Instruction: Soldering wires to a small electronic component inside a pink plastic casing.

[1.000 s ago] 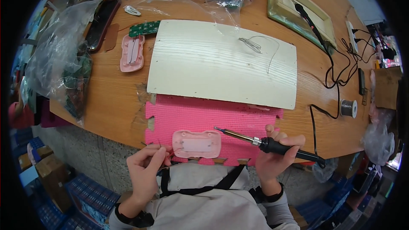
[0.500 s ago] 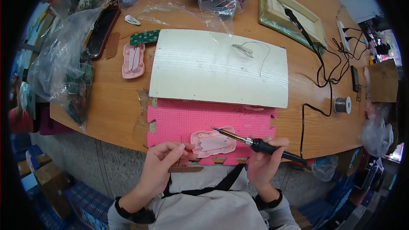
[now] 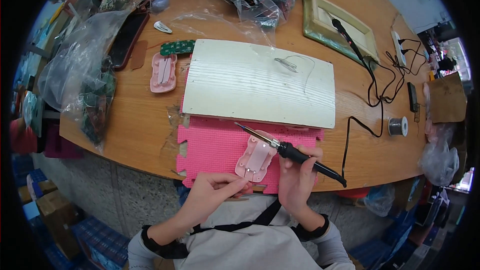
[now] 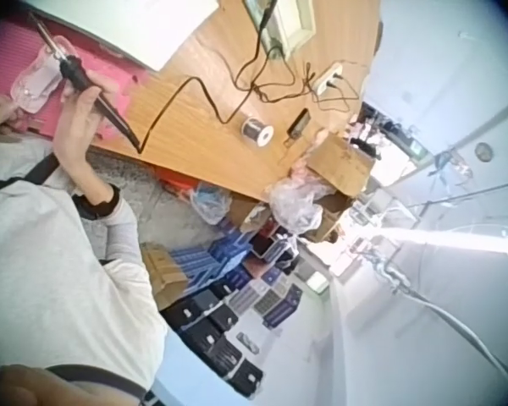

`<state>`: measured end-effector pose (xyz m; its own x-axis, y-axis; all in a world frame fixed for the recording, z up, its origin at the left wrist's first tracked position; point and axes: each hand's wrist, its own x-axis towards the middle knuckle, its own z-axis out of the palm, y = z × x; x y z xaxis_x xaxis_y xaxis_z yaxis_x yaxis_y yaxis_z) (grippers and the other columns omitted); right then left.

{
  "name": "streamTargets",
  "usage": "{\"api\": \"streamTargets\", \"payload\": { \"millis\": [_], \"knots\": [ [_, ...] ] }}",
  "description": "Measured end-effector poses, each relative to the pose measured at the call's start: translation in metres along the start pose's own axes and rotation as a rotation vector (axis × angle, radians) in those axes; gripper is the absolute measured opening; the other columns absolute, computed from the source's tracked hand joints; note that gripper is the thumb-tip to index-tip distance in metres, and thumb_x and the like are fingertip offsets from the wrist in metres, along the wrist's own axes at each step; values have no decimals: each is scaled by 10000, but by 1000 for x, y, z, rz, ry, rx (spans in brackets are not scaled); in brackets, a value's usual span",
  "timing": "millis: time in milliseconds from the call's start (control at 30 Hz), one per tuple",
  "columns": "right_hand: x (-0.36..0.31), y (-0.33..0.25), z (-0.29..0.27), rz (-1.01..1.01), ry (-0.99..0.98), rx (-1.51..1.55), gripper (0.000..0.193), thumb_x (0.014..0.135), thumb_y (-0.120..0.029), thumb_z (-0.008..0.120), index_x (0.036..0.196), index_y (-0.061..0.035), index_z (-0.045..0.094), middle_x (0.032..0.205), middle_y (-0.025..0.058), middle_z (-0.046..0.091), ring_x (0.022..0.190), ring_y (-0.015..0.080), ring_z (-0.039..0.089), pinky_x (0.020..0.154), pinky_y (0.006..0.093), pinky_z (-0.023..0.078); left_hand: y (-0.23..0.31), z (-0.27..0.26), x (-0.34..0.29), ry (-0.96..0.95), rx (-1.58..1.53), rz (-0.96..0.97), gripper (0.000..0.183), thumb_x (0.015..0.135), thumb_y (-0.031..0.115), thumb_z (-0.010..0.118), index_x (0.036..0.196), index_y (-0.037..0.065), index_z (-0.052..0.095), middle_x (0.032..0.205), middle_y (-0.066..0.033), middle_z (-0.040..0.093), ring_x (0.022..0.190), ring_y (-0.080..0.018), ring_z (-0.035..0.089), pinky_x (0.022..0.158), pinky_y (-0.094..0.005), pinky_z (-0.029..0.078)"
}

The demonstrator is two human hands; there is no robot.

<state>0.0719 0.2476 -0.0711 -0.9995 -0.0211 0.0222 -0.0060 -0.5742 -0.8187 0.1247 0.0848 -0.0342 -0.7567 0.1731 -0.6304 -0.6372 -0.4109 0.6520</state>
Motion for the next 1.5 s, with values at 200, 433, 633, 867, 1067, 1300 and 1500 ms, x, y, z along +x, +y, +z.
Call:
{"api": "streamTargets", "payload": {
  "millis": [200,433,633,867,1067,1300,1500],
  "knots": [
    [10,8,10,-29,-17,-32,233,896,-269,425,977,-51,404,782,61,437,678,122,446,602,246,366,5,-2,4,20,132,95,183,823,92,559,903,-65,608,845,-103,620,781,-100,581,689,-192,470],
    [17,5,7,-13,-33,-57,245,891,-281,434,964,-49,398,767,63,430,657,124,438,584,236,368,2,4,13,25,121,14,175,809,71,573,894,-79,605,835,-99,622,750,-98,586,681,-185,470],
    [7,-11,-12,44,-87,-187,295,868,-375,449,901,-94,365,715,26,368,611,105,367,700,325,404,6,5,17,15,146,11,155,810,63,566,874,-70,614,800,-97,628,736,-95,591,663,-186,472],
    [1,-30,-35,-160,-103,-282,335,839,-367,501,875,-58,375,632,48,398,568,131,402,909,584,304,6,6,19,22,178,-39,152,804,73,572,823,-69,622,750,-101,632,709,-92,595,640,-188,473],
    [2,-40,-35,-164,-175,-450,363,832,-425,491,798,-84,372,529,25,356,511,115,361,905,536,347,8,8,19,48,187,-80,134,797,63,575,808,-61,625,745,-105,633,691,-104,595,638,-203,476],
    [3,-45,-39,-240,-301,-567,352,842,-400,489,815,-64,387,520,29,382,485,117,381,634,369,458,6,8,19,46,194,-54,156,801,87,578,797,-61,628,732,-92,634,681,-79,588,617,-183,470],
    [6,-44,-37,-241,-330,-556,347,842,-392,494,824,-60,393,523,23,384,489,116,378,545,309,398,8,9,20,45,191,-65,158,797,91,583,809,-59,630,727,-90,635,676,-78,588,613,-182,471]
  ]
}}
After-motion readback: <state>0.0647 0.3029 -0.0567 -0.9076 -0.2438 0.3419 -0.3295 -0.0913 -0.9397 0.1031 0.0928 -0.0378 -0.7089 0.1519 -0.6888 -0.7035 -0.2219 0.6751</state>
